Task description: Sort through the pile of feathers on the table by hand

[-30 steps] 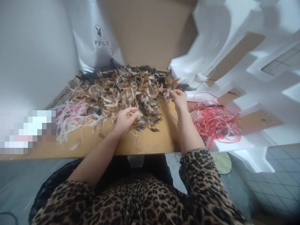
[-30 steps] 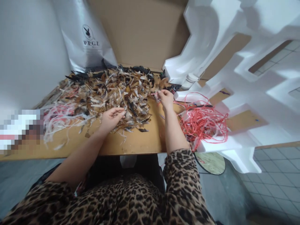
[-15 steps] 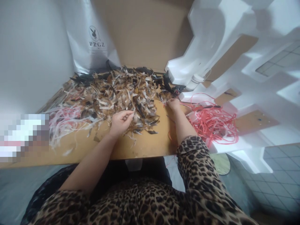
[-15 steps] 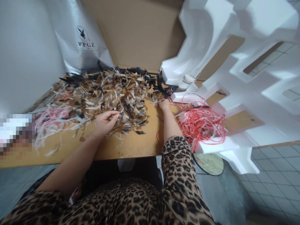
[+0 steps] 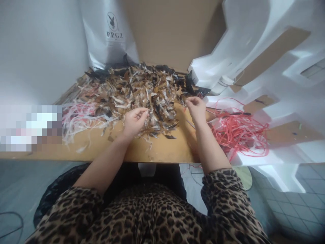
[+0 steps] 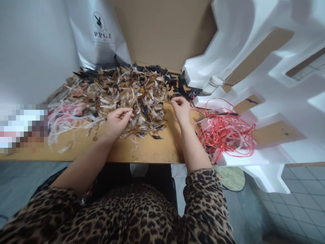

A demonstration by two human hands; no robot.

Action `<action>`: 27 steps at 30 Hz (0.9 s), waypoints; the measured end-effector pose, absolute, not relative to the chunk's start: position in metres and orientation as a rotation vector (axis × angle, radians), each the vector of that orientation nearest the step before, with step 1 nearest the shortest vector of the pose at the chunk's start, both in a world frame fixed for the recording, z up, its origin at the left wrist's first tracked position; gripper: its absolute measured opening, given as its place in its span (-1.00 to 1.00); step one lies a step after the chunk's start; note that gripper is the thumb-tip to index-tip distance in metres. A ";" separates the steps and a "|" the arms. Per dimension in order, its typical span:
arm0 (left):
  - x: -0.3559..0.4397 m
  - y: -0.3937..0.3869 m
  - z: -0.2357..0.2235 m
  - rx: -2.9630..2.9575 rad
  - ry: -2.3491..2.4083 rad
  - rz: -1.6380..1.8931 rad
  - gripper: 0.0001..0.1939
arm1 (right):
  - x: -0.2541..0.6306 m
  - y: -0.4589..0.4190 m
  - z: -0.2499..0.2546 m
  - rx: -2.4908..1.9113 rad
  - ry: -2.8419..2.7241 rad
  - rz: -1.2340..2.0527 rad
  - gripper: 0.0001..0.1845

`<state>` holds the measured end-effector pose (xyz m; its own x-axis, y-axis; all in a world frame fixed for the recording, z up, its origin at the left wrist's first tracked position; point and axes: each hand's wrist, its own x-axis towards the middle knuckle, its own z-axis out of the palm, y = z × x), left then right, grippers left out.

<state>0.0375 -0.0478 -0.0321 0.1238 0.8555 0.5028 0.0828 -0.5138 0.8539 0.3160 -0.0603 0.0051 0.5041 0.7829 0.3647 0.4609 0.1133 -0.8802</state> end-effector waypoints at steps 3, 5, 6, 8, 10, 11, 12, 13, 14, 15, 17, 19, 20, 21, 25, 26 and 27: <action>0.037 -0.046 -0.031 1.698 0.923 1.478 -0.82 | 0.272 -0.085 0.018 -1.457 -1.413 0.696 -0.81; 0.036 -0.045 -0.032 1.708 0.921 1.508 -0.83 | 0.249 -0.095 0.021 -1.402 -1.631 0.909 -0.80; 0.036 -0.045 -0.032 1.723 0.921 1.513 -0.83 | 0.240 -0.097 0.020 -1.396 -1.723 0.958 -0.81; 0.037 -0.044 -0.032 1.748 0.922 1.513 -0.85 | 0.228 -0.099 0.016 -1.425 -1.889 0.935 -0.85; 0.037 -0.043 -0.033 1.782 0.911 1.521 -0.86 | 0.222 -0.097 0.012 -1.495 -2.043 0.826 -0.88; 0.038 -0.042 -0.034 1.797 0.902 1.521 -0.86 | 0.220 -0.096 0.011 -1.533 -2.117 0.772 -0.89; 0.038 -0.042 -0.034 1.811 0.896 1.518 -0.86 | 0.218 -0.095 0.010 -1.576 -2.187 0.727 -0.89; 0.038 -0.041 -0.035 1.821 0.891 1.512 -0.86 | 0.216 -0.094 0.010 -1.620 -2.253 0.689 -0.89; 0.039 -0.040 -0.036 1.831 0.890 1.505 -0.86 | 0.213 -0.094 0.011 -1.663 -2.317 0.649 -0.88; 0.039 -0.040 -0.037 1.840 0.891 1.497 -0.86 | 0.210 -0.094 0.012 -1.703 -2.383 0.599 -0.85; 0.039 -0.040 -0.038 1.859 0.896 1.482 -0.86 | 0.202 -0.093 0.016 -1.771 -2.512 0.473 -0.78; 0.040 -0.040 -0.039 1.876 0.897 1.479 -0.86 | 0.193 -0.093 0.019 -1.821 -2.621 0.357 -0.78; 0.040 -0.040 -0.039 1.879 0.896 1.482 -0.86 | 0.190 -0.092 0.020 -1.846 -2.655 0.321 -0.80; 0.040 -0.039 -0.039 1.878 0.894 1.486 -0.85 | 0.188 -0.091 0.020 -1.868 -2.671 0.306 -0.83; 0.041 -0.039 -0.040 1.860 0.891 1.498 -0.83 | 0.198 -0.085 0.010 -1.828 -2.482 0.436 -0.92; 0.041 -0.039 -0.040 1.855 0.884 1.492 -0.83 | 0.204 -0.083 0.007 -1.779 -2.342 0.515 -0.95; 0.042 -0.039 -0.040 1.843 0.877 1.484 -0.83 | 0.210 -0.081 0.004 -1.705 -2.172 0.622 -0.96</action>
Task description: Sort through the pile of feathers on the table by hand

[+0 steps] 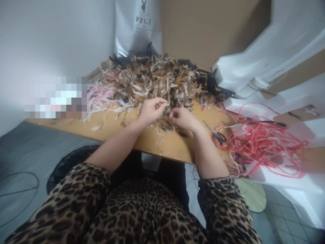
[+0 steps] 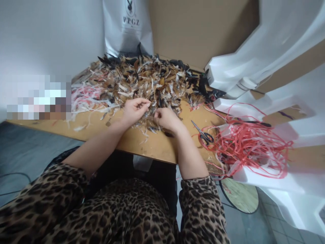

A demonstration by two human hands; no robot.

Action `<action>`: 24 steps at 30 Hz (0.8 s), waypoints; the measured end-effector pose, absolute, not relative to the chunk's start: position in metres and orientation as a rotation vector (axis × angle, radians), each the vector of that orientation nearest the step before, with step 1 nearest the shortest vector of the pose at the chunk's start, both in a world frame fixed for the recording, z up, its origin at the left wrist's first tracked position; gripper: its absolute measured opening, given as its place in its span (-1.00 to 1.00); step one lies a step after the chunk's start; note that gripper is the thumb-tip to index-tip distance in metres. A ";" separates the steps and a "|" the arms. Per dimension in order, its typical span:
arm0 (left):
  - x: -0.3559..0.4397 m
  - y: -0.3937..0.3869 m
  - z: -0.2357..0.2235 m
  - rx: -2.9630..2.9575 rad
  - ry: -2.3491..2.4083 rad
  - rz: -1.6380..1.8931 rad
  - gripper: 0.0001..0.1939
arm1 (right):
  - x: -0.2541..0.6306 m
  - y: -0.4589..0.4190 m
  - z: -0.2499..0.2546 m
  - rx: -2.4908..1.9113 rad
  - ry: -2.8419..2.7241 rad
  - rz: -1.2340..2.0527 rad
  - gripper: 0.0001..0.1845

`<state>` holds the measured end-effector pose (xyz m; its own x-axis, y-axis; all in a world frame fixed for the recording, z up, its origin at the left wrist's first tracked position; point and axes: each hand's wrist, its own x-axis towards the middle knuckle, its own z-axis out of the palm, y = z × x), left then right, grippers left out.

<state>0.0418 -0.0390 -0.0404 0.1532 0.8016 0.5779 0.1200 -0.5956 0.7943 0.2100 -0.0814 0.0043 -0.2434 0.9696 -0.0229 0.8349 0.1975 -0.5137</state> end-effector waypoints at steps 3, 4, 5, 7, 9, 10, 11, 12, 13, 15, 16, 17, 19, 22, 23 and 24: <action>0.044 -0.041 -0.041 1.776 0.885 1.416 -0.82 | 0.225 -0.076 -0.001 -1.548 -1.644 0.882 -0.88; 0.045 -0.041 -0.041 1.752 0.890 1.394 -0.82 | 0.228 -0.075 -0.001 -1.487 -1.513 0.919 -0.84; 0.045 -0.042 -0.041 1.731 0.890 1.376 -0.82 | 0.230 -0.074 -0.001 -1.432 -1.404 0.944 -0.80; 0.046 -0.044 -0.041 1.701 0.872 1.323 -0.83 | 0.229 -0.071 -0.001 -1.341 -1.246 0.966 -0.74; 0.046 -0.045 -0.039 1.655 0.854 1.257 -0.84 | 0.227 -0.070 -0.002 -1.292 -1.157 0.977 -0.70; 0.046 -0.046 -0.037 1.619 0.850 1.228 -0.85 | 0.225 -0.069 -0.003 -1.275 -1.134 0.983 -0.69; 0.046 -0.047 -0.034 1.575 0.854 1.206 -0.86 | 0.224 -0.068 -0.005 -1.261 -1.117 0.988 -0.68; 0.046 -0.047 -0.032 1.533 0.855 1.185 -0.88 | 0.223 -0.067 -0.006 -1.248 -1.102 1.000 -0.66; 0.046 -0.048 -0.029 1.495 0.858 1.176 -0.89 | 0.222 -0.067 -0.007 -1.234 -1.085 1.018 -0.65; 0.045 -0.049 -0.024 1.440 0.867 1.167 -0.90 | 0.221 -0.066 -0.009 -1.198 -1.048 1.061 -0.61; 0.044 -0.049 -0.022 1.417 0.870 1.156 -0.89 | 0.220 -0.066 -0.010 -1.179 -1.030 1.083 -0.59; 0.044 -0.049 -0.020 1.387 0.871 1.146 -0.88 | 0.220 -0.065 -0.010 -1.160 -1.015 1.103 -0.57; 0.043 -0.049 -0.018 1.337 0.851 1.122 -0.87 | 0.219 -0.065 -0.011 -1.131 -0.989 1.139 -0.54; 0.041 -0.049 -0.017 1.326 0.794 1.015 -0.82 | 0.216 -0.064 -0.012 -1.098 -0.953 1.157 -0.53; 0.041 -0.050 -0.018 1.339 0.776 0.974 -0.80 | 0.215 -0.064 -0.012 -1.093 -0.949 1.147 -0.53; 0.040 -0.050 -0.018 1.357 0.759 0.937 -0.78 | 0.213 -0.065 -0.013 -1.095 -0.953 1.125 -0.54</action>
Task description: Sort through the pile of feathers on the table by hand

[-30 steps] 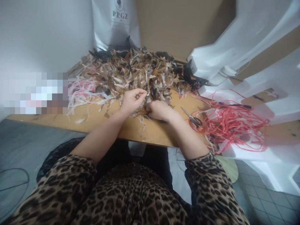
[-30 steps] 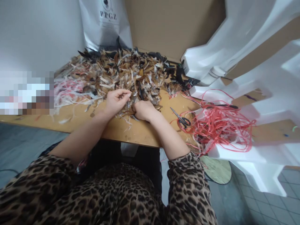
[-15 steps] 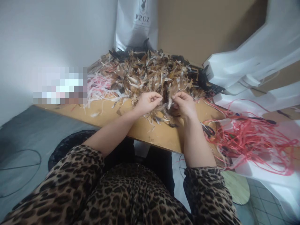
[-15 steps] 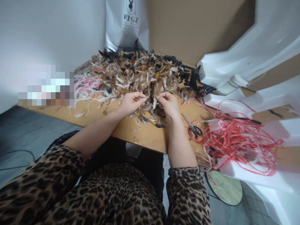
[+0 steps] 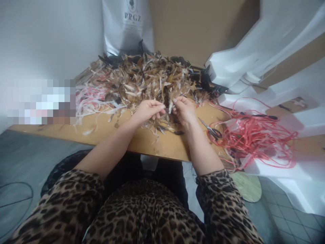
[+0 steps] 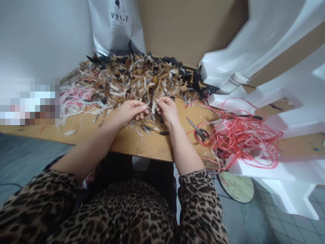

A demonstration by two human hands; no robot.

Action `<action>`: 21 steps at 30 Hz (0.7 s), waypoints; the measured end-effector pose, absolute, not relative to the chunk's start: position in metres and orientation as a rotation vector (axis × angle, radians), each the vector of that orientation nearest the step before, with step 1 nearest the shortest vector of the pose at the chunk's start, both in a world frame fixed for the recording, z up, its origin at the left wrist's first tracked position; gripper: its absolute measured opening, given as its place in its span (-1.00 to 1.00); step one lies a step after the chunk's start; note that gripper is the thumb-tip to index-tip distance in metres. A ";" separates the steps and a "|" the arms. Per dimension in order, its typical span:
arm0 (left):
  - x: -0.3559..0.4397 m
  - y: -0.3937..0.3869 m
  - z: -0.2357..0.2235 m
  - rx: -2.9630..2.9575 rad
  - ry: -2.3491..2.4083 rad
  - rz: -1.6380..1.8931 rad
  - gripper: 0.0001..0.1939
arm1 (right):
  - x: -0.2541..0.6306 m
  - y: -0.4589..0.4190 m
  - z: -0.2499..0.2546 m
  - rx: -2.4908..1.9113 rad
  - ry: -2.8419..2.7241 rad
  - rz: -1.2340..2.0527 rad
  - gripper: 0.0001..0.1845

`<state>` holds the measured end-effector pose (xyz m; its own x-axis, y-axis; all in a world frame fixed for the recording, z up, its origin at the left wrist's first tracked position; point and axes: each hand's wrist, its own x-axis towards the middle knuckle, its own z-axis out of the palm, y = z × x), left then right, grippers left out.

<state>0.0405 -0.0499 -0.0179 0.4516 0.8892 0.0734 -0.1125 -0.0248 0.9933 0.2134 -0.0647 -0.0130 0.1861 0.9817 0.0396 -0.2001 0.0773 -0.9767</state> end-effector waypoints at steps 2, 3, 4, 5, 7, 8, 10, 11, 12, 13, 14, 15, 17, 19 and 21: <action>0.041 -0.051 -0.019 1.385 0.732 0.892 -0.75 | 0.210 -0.066 -0.014 -1.127 -0.990 1.063 -0.56; 0.041 -0.051 -0.019 1.394 0.726 0.881 -0.74 | 0.208 -0.067 -0.013 -1.154 -1.016 1.028 -0.57; 0.041 -0.052 -0.019 1.401 0.730 0.873 -0.74 | 0.206 -0.068 -0.013 -1.182 -1.041 0.997 -0.59; 0.042 -0.052 -0.020 1.402 0.744 0.867 -0.74 | 0.204 -0.070 -0.013 -1.207 -1.064 0.974 -0.60; 0.043 -0.052 -0.020 1.394 0.795 0.865 -0.76 | 0.200 -0.072 -0.011 -1.232 -1.090 0.955 -0.63; 0.043 -0.052 -0.021 1.388 0.818 0.863 -0.78 | 0.198 -0.074 -0.011 -1.233 -1.094 0.957 -0.64; 0.044 -0.051 -0.022 1.372 0.833 0.860 -0.79 | 0.196 -0.075 -0.010 -1.230 -1.099 0.970 -0.64; 0.044 -0.050 -0.023 1.365 0.825 0.860 -0.80 | 0.195 -0.076 -0.009 -1.231 -1.103 0.976 -0.64; 0.044 -0.050 -0.025 1.359 0.815 0.859 -0.80 | 0.195 -0.076 -0.009 -1.236 -1.109 0.980 -0.63; 0.044 -0.049 -0.026 1.354 0.804 0.856 -0.80 | 0.194 -0.076 -0.009 -1.243 -1.118 0.982 -0.62; 0.043 -0.049 -0.027 1.349 0.799 0.854 -0.80 | 0.195 -0.076 -0.009 -1.251 -1.126 0.984 -0.61; 0.043 -0.048 -0.027 1.343 0.798 0.850 -0.80 | 0.195 -0.076 -0.010 -1.255 -1.130 0.989 -0.60; 0.043 -0.047 -0.028 1.322 0.803 0.846 -0.80 | 0.195 -0.076 -0.010 -1.253 -1.132 1.002 -0.59; 0.042 -0.046 -0.029 1.285 0.805 0.859 -0.82 | 0.196 -0.075 -0.010 -1.245 -1.121 1.018 -0.58; 0.041 -0.044 -0.028 1.232 0.798 0.869 -0.83 | 0.198 -0.075 -0.011 -1.227 -1.103 1.036 -0.57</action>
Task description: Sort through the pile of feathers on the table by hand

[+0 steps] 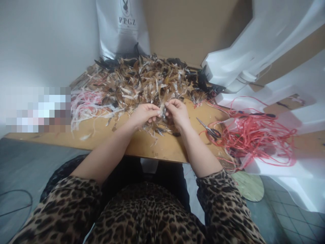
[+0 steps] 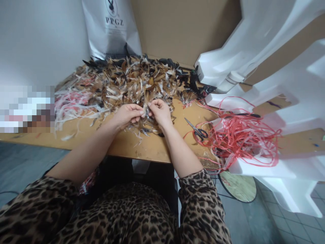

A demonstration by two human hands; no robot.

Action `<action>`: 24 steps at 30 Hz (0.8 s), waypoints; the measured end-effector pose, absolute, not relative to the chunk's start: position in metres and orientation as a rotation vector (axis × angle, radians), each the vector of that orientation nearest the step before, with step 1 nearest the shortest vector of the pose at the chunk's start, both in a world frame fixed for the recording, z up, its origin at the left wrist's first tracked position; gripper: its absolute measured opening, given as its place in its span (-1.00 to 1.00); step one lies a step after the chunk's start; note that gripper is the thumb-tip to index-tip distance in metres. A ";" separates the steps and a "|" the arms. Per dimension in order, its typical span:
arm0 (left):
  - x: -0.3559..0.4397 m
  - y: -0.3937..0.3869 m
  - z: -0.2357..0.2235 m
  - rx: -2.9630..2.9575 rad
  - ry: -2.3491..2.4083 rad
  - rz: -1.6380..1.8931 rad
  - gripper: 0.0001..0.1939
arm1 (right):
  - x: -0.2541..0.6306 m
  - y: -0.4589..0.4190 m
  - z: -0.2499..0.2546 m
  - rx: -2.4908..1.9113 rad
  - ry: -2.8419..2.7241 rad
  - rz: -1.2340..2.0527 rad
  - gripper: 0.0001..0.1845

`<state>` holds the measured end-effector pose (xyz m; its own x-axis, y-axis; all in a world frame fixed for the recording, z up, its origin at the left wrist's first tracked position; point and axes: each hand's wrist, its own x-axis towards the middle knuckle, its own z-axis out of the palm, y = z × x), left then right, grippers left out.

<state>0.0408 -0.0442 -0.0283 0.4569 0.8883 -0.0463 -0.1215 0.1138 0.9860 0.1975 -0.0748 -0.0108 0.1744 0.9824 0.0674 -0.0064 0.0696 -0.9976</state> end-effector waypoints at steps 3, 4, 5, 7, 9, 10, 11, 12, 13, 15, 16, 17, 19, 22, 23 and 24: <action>0.039 -0.042 -0.027 1.134 0.765 0.850 -0.81 | 0.201 -0.074 -0.012 -1.204 -1.085 1.069 -0.54; 0.038 -0.041 -0.027 1.100 0.752 0.843 -0.80 | 0.202 -0.073 -0.012 -1.206 -1.080 1.081 -0.52; 0.038 -0.040 -0.027 1.070 0.739 0.838 -0.78 | 0.203 -0.073 -0.012 -1.213 -1.078 1.090 -0.51; 0.036 -0.039 -0.026 1.025 0.718 0.838 -0.76 | 0.205 -0.073 -0.012 -1.226 -1.085 1.108 -0.50; 0.035 -0.039 -0.026 0.999 0.698 0.834 -0.73 | 0.206 -0.073 -0.011 -1.233 -1.106 1.127 -0.49; 0.034 -0.038 -0.025 0.991 0.683 0.828 -0.72 | 0.206 -0.073 -0.010 -1.236 -1.119 1.137 -0.48; 0.034 -0.039 -0.024 0.982 0.665 0.821 -0.71 | 0.207 -0.074 -0.010 -1.241 -1.132 1.145 -0.48; 0.033 -0.039 -0.023 0.974 0.644 0.812 -0.71 | 0.207 -0.074 -0.010 -1.251 -1.146 1.143 -0.48; 0.033 -0.039 -0.021 0.965 0.623 0.803 -0.70 | 0.207 -0.075 -0.010 -1.264 -1.162 1.126 -0.50; 0.032 -0.041 -0.018 0.946 0.593 0.789 -0.68 | 0.208 -0.076 -0.010 -1.290 -1.191 1.050 -0.54; 0.031 -0.042 -0.016 0.934 0.586 0.788 -0.67 | 0.208 -0.076 -0.009 -1.301 -1.197 1.005 -0.56; 0.031 -0.042 -0.014 0.923 0.581 0.790 -0.66 | 0.209 -0.077 -0.009 -1.307 -1.197 0.964 -0.58; 0.031 -0.044 -0.012 0.911 0.575 0.796 -0.65 | 0.209 -0.078 -0.008 -1.303 -1.195 0.935 -0.59; 0.031 -0.044 -0.013 0.928 0.565 0.801 -0.68 | 0.208 -0.080 -0.006 -1.253 -1.208 1.028 -0.57; 0.031 -0.043 -0.014 0.939 0.563 0.802 -0.69 | 0.207 -0.081 -0.006 -1.230 -1.211 1.068 -0.57; 0.031 -0.043 -0.015 0.949 0.562 0.804 -0.70 | 0.206 -0.082 -0.005 -1.207 -1.213 1.104 -0.57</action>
<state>0.0315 -0.0429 -0.0147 0.5890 0.8045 -0.0767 -0.3494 0.3391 0.8735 0.2058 -0.0816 -0.0055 0.0596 0.9960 0.0664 0.0273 0.0649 -0.9975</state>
